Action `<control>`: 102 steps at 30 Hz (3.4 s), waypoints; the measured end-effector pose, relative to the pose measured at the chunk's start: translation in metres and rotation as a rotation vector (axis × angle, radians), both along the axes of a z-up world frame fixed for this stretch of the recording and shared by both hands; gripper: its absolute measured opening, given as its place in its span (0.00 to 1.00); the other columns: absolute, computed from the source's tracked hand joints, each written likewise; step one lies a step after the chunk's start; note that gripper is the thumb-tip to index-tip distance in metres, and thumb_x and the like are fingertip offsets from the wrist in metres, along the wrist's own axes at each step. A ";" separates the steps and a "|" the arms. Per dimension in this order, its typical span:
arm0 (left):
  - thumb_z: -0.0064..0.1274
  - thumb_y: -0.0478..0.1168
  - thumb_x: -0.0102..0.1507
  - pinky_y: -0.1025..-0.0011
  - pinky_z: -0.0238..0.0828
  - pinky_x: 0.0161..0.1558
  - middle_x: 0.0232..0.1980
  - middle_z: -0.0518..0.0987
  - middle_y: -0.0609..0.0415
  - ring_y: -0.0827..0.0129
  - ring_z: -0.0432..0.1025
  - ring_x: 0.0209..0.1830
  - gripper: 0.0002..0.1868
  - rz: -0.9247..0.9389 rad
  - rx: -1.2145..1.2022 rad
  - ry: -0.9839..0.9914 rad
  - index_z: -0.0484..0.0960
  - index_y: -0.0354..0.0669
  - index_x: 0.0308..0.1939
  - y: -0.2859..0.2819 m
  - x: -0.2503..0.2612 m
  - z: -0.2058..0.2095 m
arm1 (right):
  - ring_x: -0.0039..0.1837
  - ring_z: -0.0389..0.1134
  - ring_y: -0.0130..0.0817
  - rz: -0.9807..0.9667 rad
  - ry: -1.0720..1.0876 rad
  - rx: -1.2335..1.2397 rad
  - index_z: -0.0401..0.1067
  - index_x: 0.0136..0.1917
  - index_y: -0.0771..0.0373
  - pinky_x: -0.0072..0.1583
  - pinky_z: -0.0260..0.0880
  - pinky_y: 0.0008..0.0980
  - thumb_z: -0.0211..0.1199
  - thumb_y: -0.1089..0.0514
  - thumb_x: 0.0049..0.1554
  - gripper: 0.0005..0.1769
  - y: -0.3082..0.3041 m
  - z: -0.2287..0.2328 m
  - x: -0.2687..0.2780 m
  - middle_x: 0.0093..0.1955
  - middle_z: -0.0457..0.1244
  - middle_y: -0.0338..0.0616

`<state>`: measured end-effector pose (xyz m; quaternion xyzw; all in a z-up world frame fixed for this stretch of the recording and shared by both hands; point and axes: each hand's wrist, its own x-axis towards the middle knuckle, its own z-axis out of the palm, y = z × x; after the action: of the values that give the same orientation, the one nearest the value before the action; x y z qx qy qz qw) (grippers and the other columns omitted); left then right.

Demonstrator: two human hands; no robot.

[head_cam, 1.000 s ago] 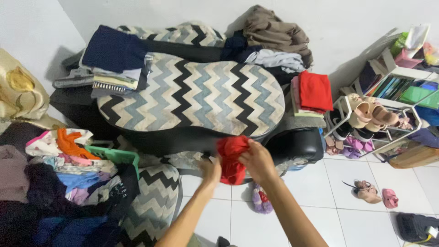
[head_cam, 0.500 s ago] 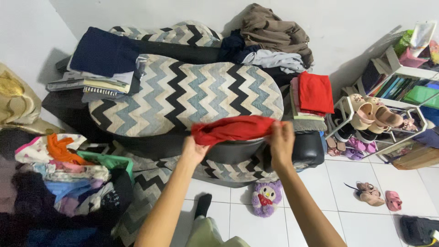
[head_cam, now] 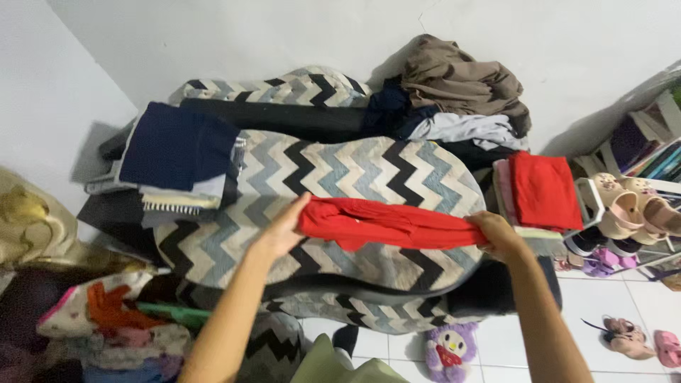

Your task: The person folds several pieces of children's clothing one by one on a round table. They smooth and fold a red shirt, a patterned top, an orange shirt, a blue short, a polka-dotted short, and a purple short, stacking each folded item on the right side of the table.

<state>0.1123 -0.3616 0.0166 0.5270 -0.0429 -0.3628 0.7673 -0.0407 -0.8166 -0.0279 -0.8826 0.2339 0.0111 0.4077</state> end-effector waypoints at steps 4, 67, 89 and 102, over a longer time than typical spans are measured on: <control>0.39 0.59 0.70 0.62 0.69 0.64 0.57 0.81 0.60 0.71 0.75 0.59 0.24 0.088 0.227 0.043 0.77 0.48 0.57 -0.048 0.035 -0.014 | 0.50 0.70 0.35 -0.106 -0.657 -0.145 0.67 0.59 0.67 0.45 0.73 0.31 0.58 0.58 0.63 0.13 0.074 -0.012 0.042 0.48 0.67 0.50; 0.34 0.40 0.68 0.67 0.59 0.32 0.30 0.63 0.57 0.70 0.59 0.28 0.10 0.346 0.495 -0.459 0.63 0.40 0.32 -0.027 0.130 -0.166 | 0.55 0.69 0.53 0.574 0.153 -0.306 0.67 0.64 0.64 0.64 0.64 0.51 0.63 0.55 0.53 0.26 0.192 -0.083 0.123 0.46 0.68 0.55; 0.51 0.44 0.63 0.62 0.71 0.43 0.38 0.80 0.45 0.61 0.76 0.38 0.22 0.208 0.922 -0.550 0.73 0.38 0.59 0.093 0.074 -0.191 | 0.56 0.69 0.24 -0.040 -0.083 0.634 0.72 0.63 0.56 0.56 0.67 0.29 0.61 0.52 0.57 0.20 0.055 -0.132 -0.006 0.54 0.69 0.40; 0.47 0.45 0.70 0.76 0.78 0.33 0.40 0.83 0.50 0.72 0.77 0.30 0.14 0.169 0.522 -0.191 0.82 0.46 0.52 0.053 0.165 -0.063 | 0.37 0.67 0.30 -0.059 -0.255 0.488 0.74 0.56 0.57 0.35 0.59 0.30 0.51 0.40 0.62 0.22 0.075 -0.031 0.138 0.46 0.70 0.40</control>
<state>0.2778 -0.3084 -0.0462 0.7403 0.0240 -0.2451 0.6255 0.0974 -0.7413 -0.0588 -0.7453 0.1964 -0.0559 0.6347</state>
